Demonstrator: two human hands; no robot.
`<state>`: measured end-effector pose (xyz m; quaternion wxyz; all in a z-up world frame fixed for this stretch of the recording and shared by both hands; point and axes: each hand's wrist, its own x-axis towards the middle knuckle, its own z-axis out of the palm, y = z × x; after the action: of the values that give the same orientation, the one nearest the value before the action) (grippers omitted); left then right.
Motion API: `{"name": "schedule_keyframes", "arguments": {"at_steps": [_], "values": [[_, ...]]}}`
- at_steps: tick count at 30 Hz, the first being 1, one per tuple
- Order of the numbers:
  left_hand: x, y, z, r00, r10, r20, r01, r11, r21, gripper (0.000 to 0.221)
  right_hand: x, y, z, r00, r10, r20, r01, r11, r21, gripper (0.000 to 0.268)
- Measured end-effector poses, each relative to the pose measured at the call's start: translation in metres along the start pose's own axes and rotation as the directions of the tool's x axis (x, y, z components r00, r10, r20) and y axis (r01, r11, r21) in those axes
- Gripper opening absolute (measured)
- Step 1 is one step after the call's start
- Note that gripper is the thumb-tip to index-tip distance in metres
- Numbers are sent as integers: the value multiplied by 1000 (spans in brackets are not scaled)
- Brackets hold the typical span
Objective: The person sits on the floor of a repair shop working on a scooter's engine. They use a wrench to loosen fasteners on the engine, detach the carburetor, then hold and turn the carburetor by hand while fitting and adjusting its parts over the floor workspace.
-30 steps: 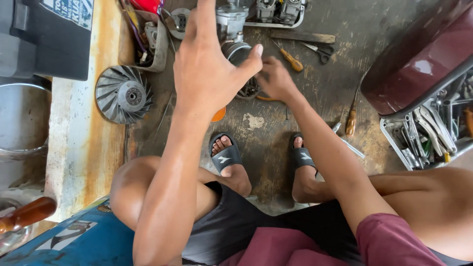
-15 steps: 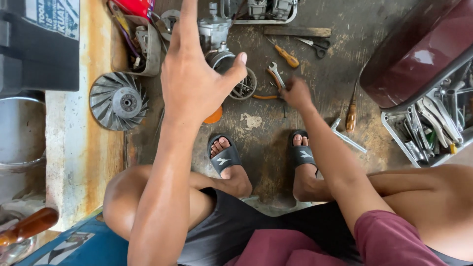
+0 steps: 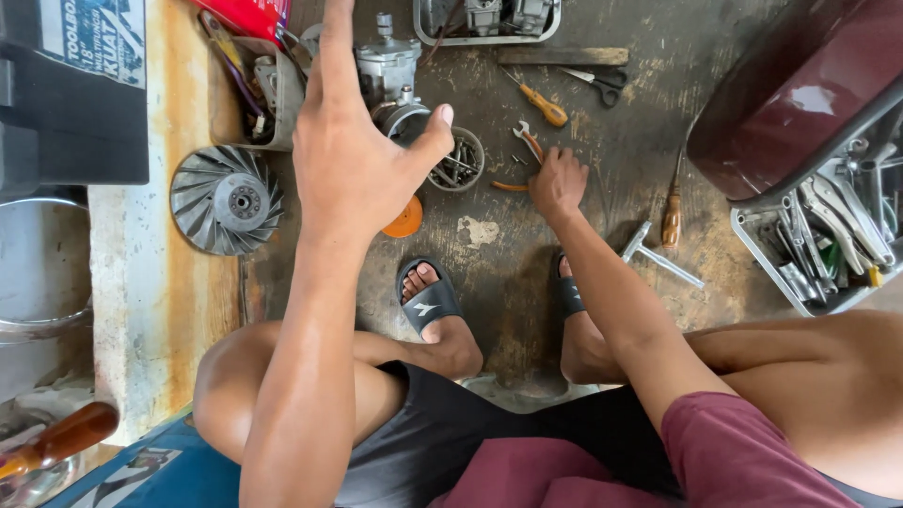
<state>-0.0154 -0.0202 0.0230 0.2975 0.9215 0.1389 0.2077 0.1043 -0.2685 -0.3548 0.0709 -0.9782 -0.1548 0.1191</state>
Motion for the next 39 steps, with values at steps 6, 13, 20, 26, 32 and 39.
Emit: {"name": "schedule_keyframes", "arguments": {"at_steps": [6,13,20,26,32,39], "values": [[0,3,1,1000,11,5,-11,1000,-1,100,11,11,0,998,-6,62,2,998,67,25],[-2,3,2,1000,21,0,-21,1000,-8,104,15,28,19,994,-96,42,93,993,69,45],[-2,11,-2,1000,26,12,-25,1000,-17,101,5,41,-73,895,-75,440,-16,980,198,35],[-7,11,-9,1000,29,8,-28,999,-19,101,24,117,-106,848,18,530,-70,994,78,29],[-5,9,-12,997,67,-26,-68,995,-72,100,27,173,-36,908,171,383,-240,961,138,27],[-1,9,-6,999,54,-9,-54,996,-75,99,33,186,21,977,210,27,-211,977,28,30]]}}
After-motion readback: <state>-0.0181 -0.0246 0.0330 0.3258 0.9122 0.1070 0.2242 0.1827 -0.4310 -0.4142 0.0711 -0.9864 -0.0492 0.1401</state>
